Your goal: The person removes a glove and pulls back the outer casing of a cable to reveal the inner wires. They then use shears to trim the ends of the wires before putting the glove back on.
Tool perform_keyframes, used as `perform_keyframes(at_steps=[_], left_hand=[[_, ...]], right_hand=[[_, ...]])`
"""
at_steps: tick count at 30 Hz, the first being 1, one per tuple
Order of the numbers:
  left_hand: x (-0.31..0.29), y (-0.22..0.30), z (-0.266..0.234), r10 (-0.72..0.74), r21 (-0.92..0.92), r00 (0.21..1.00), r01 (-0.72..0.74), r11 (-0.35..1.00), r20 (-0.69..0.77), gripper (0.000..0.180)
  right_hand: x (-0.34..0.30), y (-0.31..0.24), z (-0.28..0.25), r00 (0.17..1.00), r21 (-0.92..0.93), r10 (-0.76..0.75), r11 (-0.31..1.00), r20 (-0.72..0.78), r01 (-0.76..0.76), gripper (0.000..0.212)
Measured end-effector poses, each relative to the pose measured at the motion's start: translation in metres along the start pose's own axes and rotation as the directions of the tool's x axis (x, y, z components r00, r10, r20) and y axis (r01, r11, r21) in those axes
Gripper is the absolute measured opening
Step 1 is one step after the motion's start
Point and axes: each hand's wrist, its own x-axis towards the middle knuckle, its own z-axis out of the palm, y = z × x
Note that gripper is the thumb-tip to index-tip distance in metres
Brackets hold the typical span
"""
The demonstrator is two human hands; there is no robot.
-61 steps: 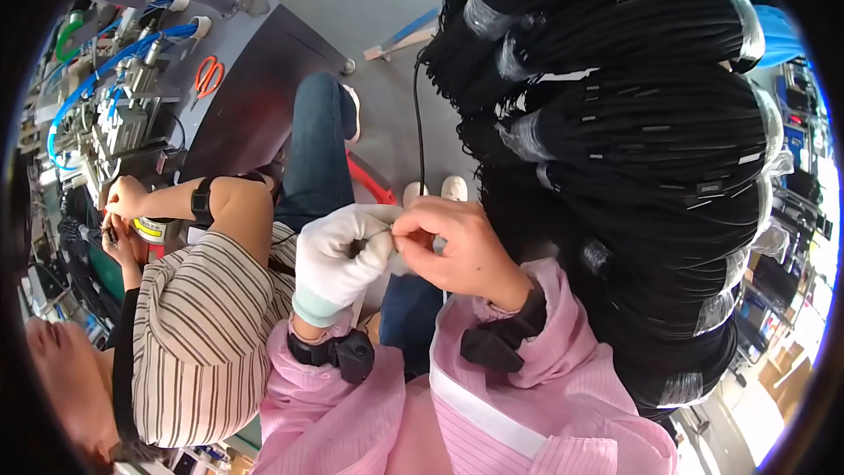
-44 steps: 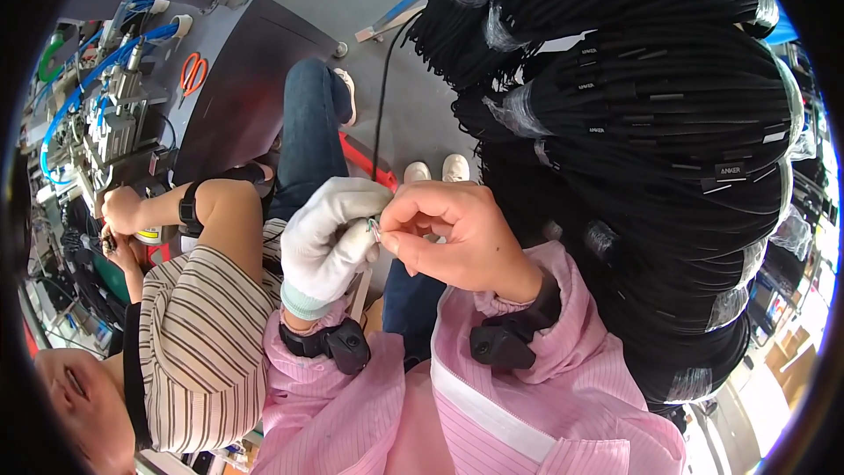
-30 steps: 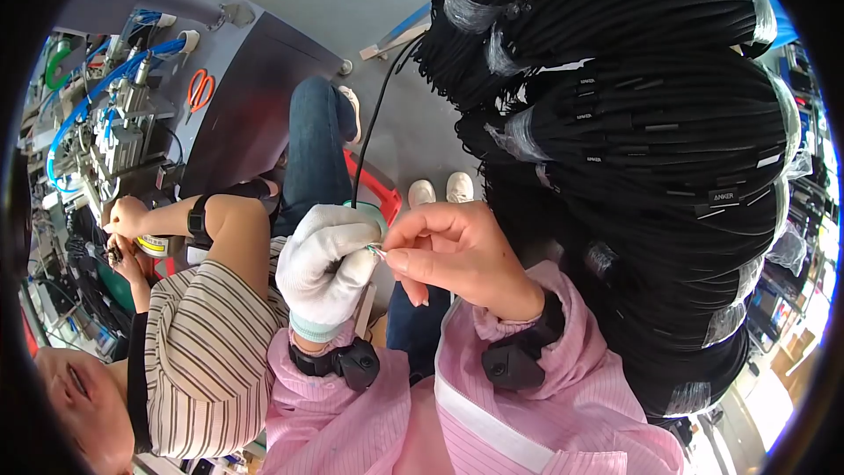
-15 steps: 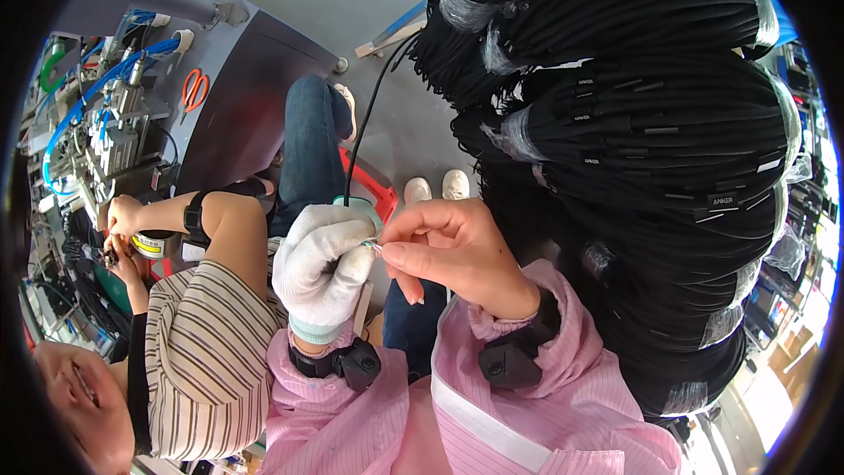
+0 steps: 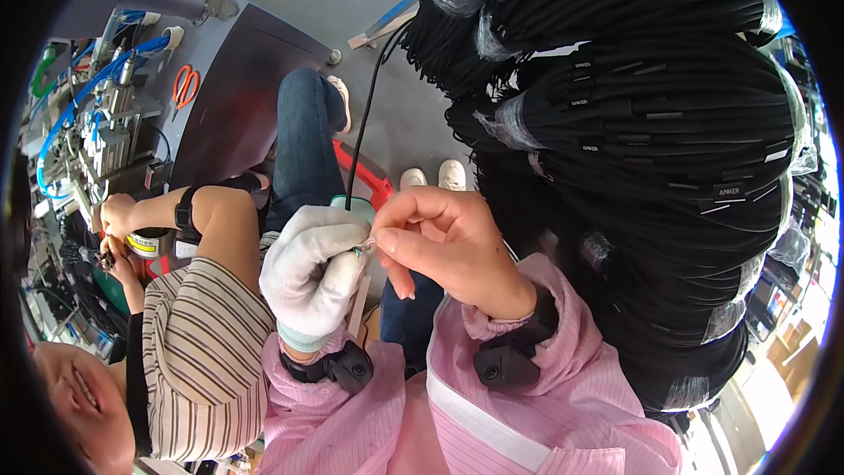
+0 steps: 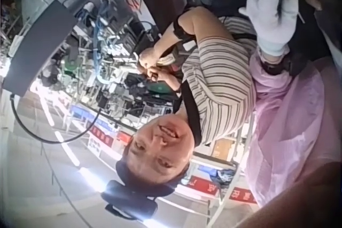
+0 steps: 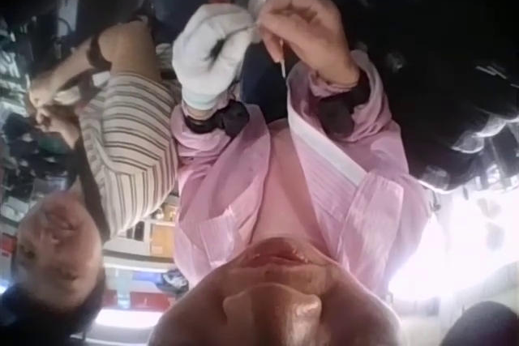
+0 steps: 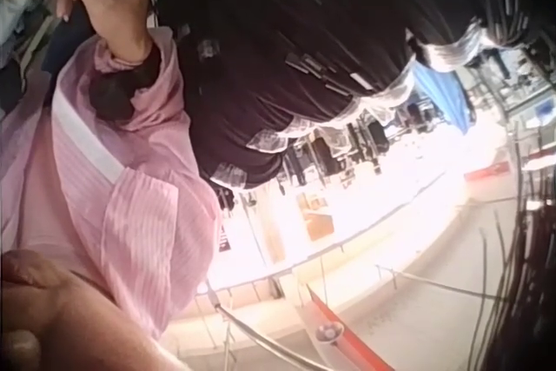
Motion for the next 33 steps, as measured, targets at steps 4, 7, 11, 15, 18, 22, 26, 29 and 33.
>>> perform_keyframes(at_steps=[4,7,11,15,18,22,26,29,33], left_hand=[[-0.001,0.002,-0.001,-0.049,-0.083,0.999,0.05,0.995,0.02,0.014],[-0.002,0.004,0.0,-0.081,-0.148,0.996,0.084,0.985,0.021,0.013],[-0.001,0.005,0.001,-0.095,-0.182,0.995,0.096,0.979,0.017,0.013],[-0.002,-0.001,0.002,-0.049,-0.167,0.999,0.048,0.985,-0.003,0.014],[-0.005,-0.003,0.005,-0.061,-0.279,0.998,0.053,0.959,-0.022,0.013],[-0.008,0.014,0.014,-0.493,-0.679,0.87,0.365,0.637,0.004,0.009],[-0.008,0.01,0.016,-0.468,-0.731,0.882,0.358,0.581,0.06,0.012],[-0.011,0.011,0.017,-0.461,-0.75,0.885,0.346,0.564,0.062,0.01],[-0.009,0.013,0.022,-0.408,-0.707,0.913,0.276,0.651,-0.02,0.012]], right_hand=[[-0.002,-0.001,0.004,1.0,-0.027,-0.021,0.999,0.017,0.022,0.005],[-0.005,-0.005,0.007,0.996,-0.125,-0.084,0.988,0.042,0.088,0.004],[-0.006,-0.005,0.007,0.997,-0.128,-0.079,0.989,0.015,0.08,0.006],[-0.005,-0.002,0.009,0.992,-0.191,-0.125,0.974,-0.002,0.123,0.006],[-0.004,0.0,0.011,0.986,-0.251,-0.164,0.955,-0.01,0.157,0.006],[-0.001,0.004,0.009,0.957,-0.381,-0.29,0.882,0.022,0.277,0.005],[0.001,0.004,0.006,0.926,-0.469,-0.373,0.81,0.053,0.352,0.006],[0.0,0.003,0.007,0.925,-0.467,-0.378,0.81,0.047,0.355,0.005],[-0.007,0.002,0.013,0.953,-0.359,-0.304,0.89,-0.007,0.281,0.004]])
